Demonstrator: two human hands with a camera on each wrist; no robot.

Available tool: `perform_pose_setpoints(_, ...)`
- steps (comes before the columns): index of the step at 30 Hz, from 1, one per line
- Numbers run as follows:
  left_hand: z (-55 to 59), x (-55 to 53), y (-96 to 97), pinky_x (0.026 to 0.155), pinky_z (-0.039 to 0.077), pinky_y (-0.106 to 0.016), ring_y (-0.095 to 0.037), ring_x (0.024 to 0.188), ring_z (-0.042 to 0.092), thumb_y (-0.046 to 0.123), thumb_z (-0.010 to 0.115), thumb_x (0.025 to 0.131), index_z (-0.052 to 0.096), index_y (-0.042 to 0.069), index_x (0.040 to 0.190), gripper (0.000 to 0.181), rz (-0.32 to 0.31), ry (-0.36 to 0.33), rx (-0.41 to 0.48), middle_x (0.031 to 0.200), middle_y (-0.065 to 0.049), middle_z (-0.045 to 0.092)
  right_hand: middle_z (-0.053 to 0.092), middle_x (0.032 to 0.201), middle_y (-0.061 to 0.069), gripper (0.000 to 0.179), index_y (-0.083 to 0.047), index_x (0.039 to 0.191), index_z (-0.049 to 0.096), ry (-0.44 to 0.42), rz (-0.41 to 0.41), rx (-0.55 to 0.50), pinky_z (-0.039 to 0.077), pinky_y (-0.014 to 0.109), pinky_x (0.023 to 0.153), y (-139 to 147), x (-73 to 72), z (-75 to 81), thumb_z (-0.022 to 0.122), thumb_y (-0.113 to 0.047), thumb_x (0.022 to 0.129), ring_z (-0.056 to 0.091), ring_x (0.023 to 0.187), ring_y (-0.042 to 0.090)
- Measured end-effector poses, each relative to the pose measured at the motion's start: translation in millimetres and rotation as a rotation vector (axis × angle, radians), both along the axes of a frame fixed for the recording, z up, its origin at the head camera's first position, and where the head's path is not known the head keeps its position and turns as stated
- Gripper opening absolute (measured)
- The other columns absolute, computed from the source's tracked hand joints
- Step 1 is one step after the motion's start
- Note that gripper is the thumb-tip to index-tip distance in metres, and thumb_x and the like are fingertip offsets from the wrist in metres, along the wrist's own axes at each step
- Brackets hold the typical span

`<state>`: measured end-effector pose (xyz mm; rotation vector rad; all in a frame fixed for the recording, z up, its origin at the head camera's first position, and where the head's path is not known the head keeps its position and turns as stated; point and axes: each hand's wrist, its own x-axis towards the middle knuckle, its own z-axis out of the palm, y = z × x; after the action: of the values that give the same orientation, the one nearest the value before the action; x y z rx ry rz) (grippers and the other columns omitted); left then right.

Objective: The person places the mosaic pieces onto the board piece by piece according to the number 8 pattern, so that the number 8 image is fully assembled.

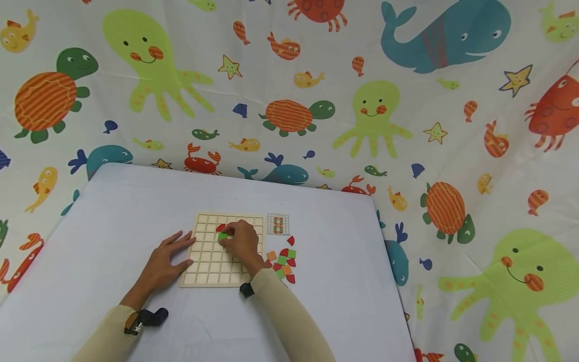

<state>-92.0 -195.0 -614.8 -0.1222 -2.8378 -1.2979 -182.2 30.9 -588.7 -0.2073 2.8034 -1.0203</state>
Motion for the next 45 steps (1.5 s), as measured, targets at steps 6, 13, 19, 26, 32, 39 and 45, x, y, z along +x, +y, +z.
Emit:
perform_pose_setpoints(6,-2.0,-1.4,0.8,0.118,0.026,-0.078,-0.049,0.156,0.032,0.007,0.084,0.087,0.061,0.007,0.149,0.066,0.006,0.024,-0.002,0.163,-0.016,0.05,0.073,0.092,-0.01,0.021,-0.025,0.102,0.082,0.001,-0.008,-0.018,0.048,0.023,0.068,0.4,0.6,2.3,0.092,-0.027,0.083,0.061,0.081,0.003)
perform_pose_setpoints(13,-2.9,-3.3,-1.6,0.12,0.025,-0.077,-0.049,0.156,0.033,0.007,0.084,0.087,0.061,0.006,0.149,0.066,0.007,0.022,-0.001,0.163,-0.016,0.051,0.077,0.088,-0.008,0.01,-0.022,0.098,0.083,0.054,-0.004,-0.055,0.049,0.021,0.066,0.6,-0.2,4.1,0.087,-0.022,0.089,0.066,0.081,0.003)
perform_pose_setpoints(19,-3.1,-3.3,-1.8,0.121,0.025,-0.076,-0.048,0.158,0.031,0.007,0.082,0.088,0.06,0.006,0.15,0.066,0.006,-0.001,-0.01,0.164,-0.015,0.049,0.077,0.088,-0.009,0.008,-0.023,0.098,0.084,0.043,-0.005,-0.052,0.048,0.02,0.063,-2.3,0.6,2.3,0.085,-0.022,0.091,0.065,0.079,0.002)
perform_pose_setpoints(26,-1.4,-2.2,-0.2,0.12,0.026,-0.077,-0.048,0.157,0.032,0.008,0.082,0.088,0.06,0.007,0.15,0.066,0.003,-0.001,-0.012,0.164,-0.015,0.05,0.074,0.083,-0.01,0.005,-0.023,0.094,0.083,0.041,-0.023,-0.058,0.046,0.022,0.063,-6.5,1.4,0.9,0.086,-0.022,0.09,0.062,0.076,0.002)
perform_pose_setpoints(32,-3.0,-1.8,0.4,0.119,0.026,-0.077,-0.048,0.156,0.033,0.008,0.083,0.088,0.061,0.006,0.149,0.065,0.006,0.021,-0.014,0.163,-0.016,0.051,0.074,0.084,-0.01,0.006,-0.021,0.095,0.083,0.045,-0.003,-0.087,0.047,0.023,0.066,-3.5,2.3,2.0,0.086,-0.022,0.09,0.062,0.077,0.002)
perform_pose_setpoints(39,-5.6,-2.1,0.4,0.118,0.026,-0.078,-0.049,0.156,0.033,0.008,0.083,0.087,0.06,0.006,0.149,0.066,0.003,0.03,-0.015,0.162,-0.017,0.051,0.078,0.086,-0.005,0.009,-0.018,0.099,0.083,0.044,0.01,-0.182,0.052,0.022,0.069,12.5,-0.5,4.9,0.086,-0.021,0.091,0.067,0.079,0.002)
perform_pose_setpoints(45,-5.4,-1.9,-0.7,0.119,0.026,-0.078,-0.049,0.156,0.033,0.009,0.082,0.088,0.061,0.006,0.149,0.065,0.004,0.026,-0.019,0.162,-0.017,0.051,0.075,0.088,-0.003,0.011,-0.017,0.102,0.083,0.031,-0.03,-0.2,0.051,0.022,0.065,37.8,-0.8,6.7,0.084,-0.023,0.093,0.065,0.077,0.007)
